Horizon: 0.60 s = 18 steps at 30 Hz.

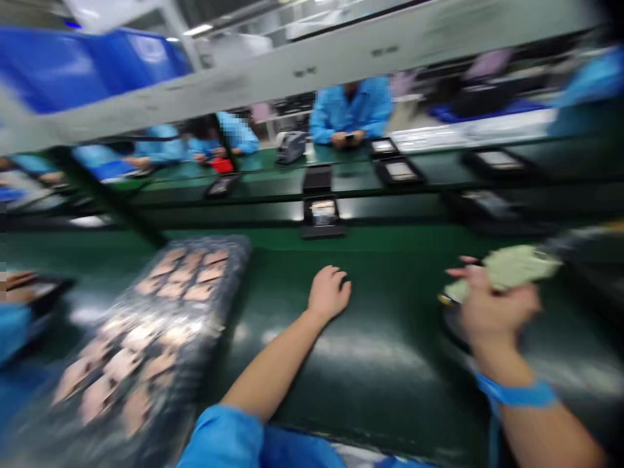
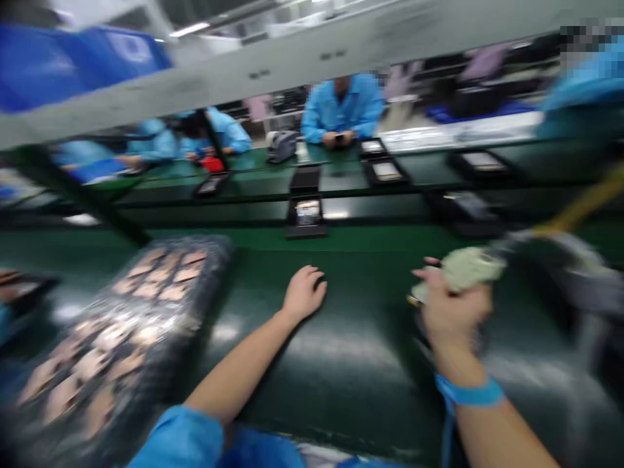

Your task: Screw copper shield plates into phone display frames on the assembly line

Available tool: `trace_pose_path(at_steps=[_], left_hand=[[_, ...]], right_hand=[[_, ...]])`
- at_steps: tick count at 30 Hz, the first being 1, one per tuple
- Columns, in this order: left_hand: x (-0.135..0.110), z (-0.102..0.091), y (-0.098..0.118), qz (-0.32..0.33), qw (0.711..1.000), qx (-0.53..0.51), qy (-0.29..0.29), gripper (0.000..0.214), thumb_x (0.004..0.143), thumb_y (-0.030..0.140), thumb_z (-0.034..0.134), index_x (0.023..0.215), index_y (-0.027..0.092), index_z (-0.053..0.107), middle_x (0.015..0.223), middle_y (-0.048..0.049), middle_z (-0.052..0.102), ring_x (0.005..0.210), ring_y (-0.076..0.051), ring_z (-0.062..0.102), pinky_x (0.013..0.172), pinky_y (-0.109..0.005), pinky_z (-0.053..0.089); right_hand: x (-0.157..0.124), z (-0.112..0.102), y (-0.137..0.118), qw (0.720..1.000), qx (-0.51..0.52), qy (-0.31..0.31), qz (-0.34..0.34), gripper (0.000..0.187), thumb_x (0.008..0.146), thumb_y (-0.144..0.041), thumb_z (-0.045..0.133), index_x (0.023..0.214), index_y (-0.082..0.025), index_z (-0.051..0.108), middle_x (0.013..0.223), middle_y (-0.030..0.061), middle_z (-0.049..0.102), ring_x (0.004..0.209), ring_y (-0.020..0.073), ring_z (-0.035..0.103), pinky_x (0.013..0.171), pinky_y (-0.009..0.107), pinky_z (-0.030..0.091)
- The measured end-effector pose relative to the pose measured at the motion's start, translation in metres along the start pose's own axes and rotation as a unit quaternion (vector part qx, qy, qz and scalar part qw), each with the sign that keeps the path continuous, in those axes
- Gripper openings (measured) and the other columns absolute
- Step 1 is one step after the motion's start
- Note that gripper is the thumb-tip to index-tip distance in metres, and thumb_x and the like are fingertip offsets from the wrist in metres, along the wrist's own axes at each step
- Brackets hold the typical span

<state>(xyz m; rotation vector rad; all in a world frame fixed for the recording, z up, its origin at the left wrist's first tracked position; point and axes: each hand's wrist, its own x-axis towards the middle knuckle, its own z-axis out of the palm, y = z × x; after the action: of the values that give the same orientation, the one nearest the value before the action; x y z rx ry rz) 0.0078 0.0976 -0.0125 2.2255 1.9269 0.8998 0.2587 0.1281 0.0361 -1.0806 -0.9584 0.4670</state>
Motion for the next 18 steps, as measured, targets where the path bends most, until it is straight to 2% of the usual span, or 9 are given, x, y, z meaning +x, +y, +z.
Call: trace_pose_path(at_steps=[2,4,7,9,13,15,18], left_hand=[[-0.004,0.007,0.0,0.037,0.998,-0.042,-0.014,0.023,0.09,0.024,0.064,0.108,0.014,0.073,0.123,-0.0167,0.07,0.127,-0.034,0.06,0.11,-0.052,0.05],[-0.002,0.017,-0.001,0.067,0.995,-0.073,-0.026,0.024,0.092,0.026,0.061,0.11,0.016,0.072,0.125,-0.0156,0.069,0.128,-0.035,0.059,0.111,-0.057,0.048],[0.006,0.029,0.007,0.086,0.992,-0.088,-0.038,0.027,0.094,0.03,0.057,0.113,0.017,0.071,0.128,-0.0148,0.067,0.13,-0.034,0.057,0.112,-0.058,0.047],[0.02,0.039,0.02,0.089,0.991,-0.085,-0.047,0.028,0.094,0.03,0.057,0.115,0.017,0.071,0.13,-0.0149,0.066,0.13,-0.033,0.058,0.112,-0.056,0.047],[0.077,0.071,0.068,0.106,0.987,-0.084,-0.084,0.024,0.095,0.028,0.06,0.112,0.018,0.072,0.126,-0.0124,0.069,0.123,-0.029,0.062,0.11,-0.048,0.051],[0.114,0.093,0.103,0.129,0.981,-0.093,-0.109,0.022,0.096,0.03,0.061,0.112,0.02,0.072,0.121,-0.0094,0.071,0.118,-0.024,0.065,0.107,-0.042,0.053],[0.165,0.13,0.158,0.155,0.974,-0.094,-0.133,0.025,0.097,0.034,0.063,0.117,0.019,0.069,0.123,-0.0086,0.069,0.116,-0.023,0.064,0.103,-0.044,0.053]], right_hand=[[0.012,-0.023,0.01,0.999,-0.051,-0.015,-0.009,0.044,0.078,-0.051,0.077,0.103,-0.017,0.063,0.095,0.0104,0.072,0.073,0.0225,0.07,0.069,0.039,0.059],[0.023,-0.039,0.021,0.995,-0.087,-0.044,-0.024,0.048,0.077,-0.052,0.076,0.107,-0.018,0.061,0.102,0.01,0.073,0.084,0.0238,0.071,0.079,0.041,0.06],[0.032,-0.059,0.031,0.99,-0.116,-0.069,-0.028,0.049,0.078,-0.053,0.075,0.11,-0.02,0.059,0.103,0.0077,0.072,0.086,0.0226,0.071,0.082,0.039,0.059],[0.031,-0.069,0.031,0.989,-0.136,-0.053,-0.022,0.047,0.081,-0.053,0.074,0.109,-0.019,0.059,0.097,0.0064,0.072,0.081,0.022,0.07,0.077,0.037,0.059],[0.022,-0.079,0.019,0.981,-0.188,-0.014,-0.037,0.037,0.085,-0.052,0.071,0.099,-0.018,0.061,0.083,0.0043,0.071,0.074,0.0211,0.069,0.071,0.033,0.057],[0.018,-0.079,0.01,0.975,-0.21,-0.009,-0.072,0.034,0.086,-0.049,0.07,0.097,-0.019,0.062,0.083,0.0049,0.072,0.074,0.0213,0.07,0.071,0.032,0.058],[0.016,-0.077,-0.002,0.966,-0.227,-0.014,-0.126,0.03,0.088,-0.046,0.066,0.1,-0.019,0.064,0.084,0.0061,0.073,0.073,0.022,0.071,0.07,0.032,0.06]])
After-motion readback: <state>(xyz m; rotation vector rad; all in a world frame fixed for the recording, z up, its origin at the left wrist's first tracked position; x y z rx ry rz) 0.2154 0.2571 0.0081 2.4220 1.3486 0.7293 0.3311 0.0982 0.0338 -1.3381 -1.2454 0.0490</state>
